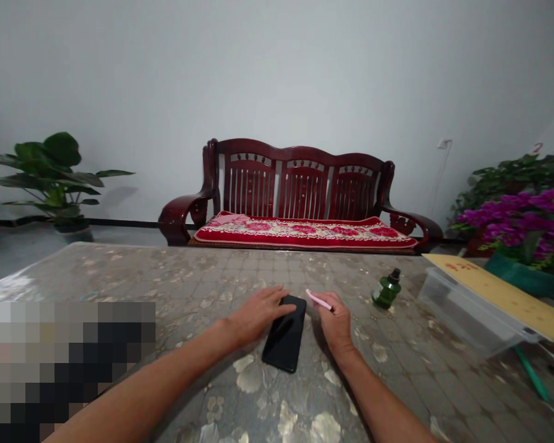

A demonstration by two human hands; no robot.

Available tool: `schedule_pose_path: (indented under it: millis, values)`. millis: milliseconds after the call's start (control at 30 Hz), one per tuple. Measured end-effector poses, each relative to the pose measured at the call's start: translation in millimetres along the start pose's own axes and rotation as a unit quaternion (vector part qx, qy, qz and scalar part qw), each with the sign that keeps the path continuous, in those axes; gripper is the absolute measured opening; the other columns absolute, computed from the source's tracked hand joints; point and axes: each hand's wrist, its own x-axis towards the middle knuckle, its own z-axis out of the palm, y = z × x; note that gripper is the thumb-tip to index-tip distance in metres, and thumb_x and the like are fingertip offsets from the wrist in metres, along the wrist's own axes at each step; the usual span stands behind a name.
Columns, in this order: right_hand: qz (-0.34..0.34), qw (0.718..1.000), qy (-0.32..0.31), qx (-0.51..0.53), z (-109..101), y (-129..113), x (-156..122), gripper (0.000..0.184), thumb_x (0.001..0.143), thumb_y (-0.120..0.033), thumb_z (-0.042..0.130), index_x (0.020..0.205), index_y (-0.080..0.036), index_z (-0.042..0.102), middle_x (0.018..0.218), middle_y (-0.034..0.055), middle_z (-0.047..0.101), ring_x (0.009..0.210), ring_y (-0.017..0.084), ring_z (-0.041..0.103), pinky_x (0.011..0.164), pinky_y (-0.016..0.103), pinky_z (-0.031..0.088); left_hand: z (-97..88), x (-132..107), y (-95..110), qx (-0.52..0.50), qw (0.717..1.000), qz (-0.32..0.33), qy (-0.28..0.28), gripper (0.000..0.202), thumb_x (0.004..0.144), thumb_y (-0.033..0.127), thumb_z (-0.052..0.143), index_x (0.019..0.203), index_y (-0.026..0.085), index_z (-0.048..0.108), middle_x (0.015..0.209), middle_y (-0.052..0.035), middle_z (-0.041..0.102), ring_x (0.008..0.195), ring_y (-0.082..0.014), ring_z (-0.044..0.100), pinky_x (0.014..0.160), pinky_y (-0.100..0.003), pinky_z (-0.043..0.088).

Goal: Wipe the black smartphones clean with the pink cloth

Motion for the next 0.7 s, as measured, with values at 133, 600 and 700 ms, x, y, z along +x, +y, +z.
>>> schedule_pose_path:
  millis: [133, 600, 700]
  values:
    - [0.004, 1.0, 0.012, 0.003, -1.4, 0.2, 2.0, 0.025, 0.073, -0.025, 0.058, 0.085, -0.023, 0.08, 0.081, 0.0031, 0.069, 0.078, 0.02, 0.062, 0.076, 0.032, 0.05, -3.2, 32.1, -4.9, 0.052, 0.993, 0.077, -0.075, 0.067, 0.084, -0.003, 0.06, 0.141, 0.031, 0.05, 0.158, -0.0174, 0.035, 0.143, -0.0352, 0.038, 0.105, -0.053, 0.044]
    - [0.002, 1.0, 0.002, -0.005, -0.6, 4.6, 4.1, 0.023, 0.073, -0.024, 0.058, 0.08, -0.022, 0.079, 0.076, 0.003, 0.068, 0.076, 0.02, 0.063, 0.071, 0.031, 0.049, -24.7, 26.0, -14.6, 0.009, 0.97, -0.093, -0.225, 0.087, 0.055, 0.032, 0.088, 0.134, 0.023, 0.053, 0.145, -0.0189, 0.047, 0.137, -0.0431, 0.039, 0.108, -0.059, 0.035]
    - [-0.027, 0.999, -0.019, -0.024, -0.6, 2.3, 0.5, 0.024, 0.076, -0.02, 0.057, 0.084, -0.023, 0.079, 0.08, 0.0027, 0.068, 0.078, 0.019, 0.063, 0.071, 0.029, 0.049, -26.2, 5.3, -9.2, -0.039, 0.969, -0.154, -0.19, 0.065, 0.063, 0.036, 0.081, 0.122, 0.018, 0.06, 0.123, -0.0152, 0.059, 0.117, -0.035, 0.056, 0.099, -0.044, 0.046]
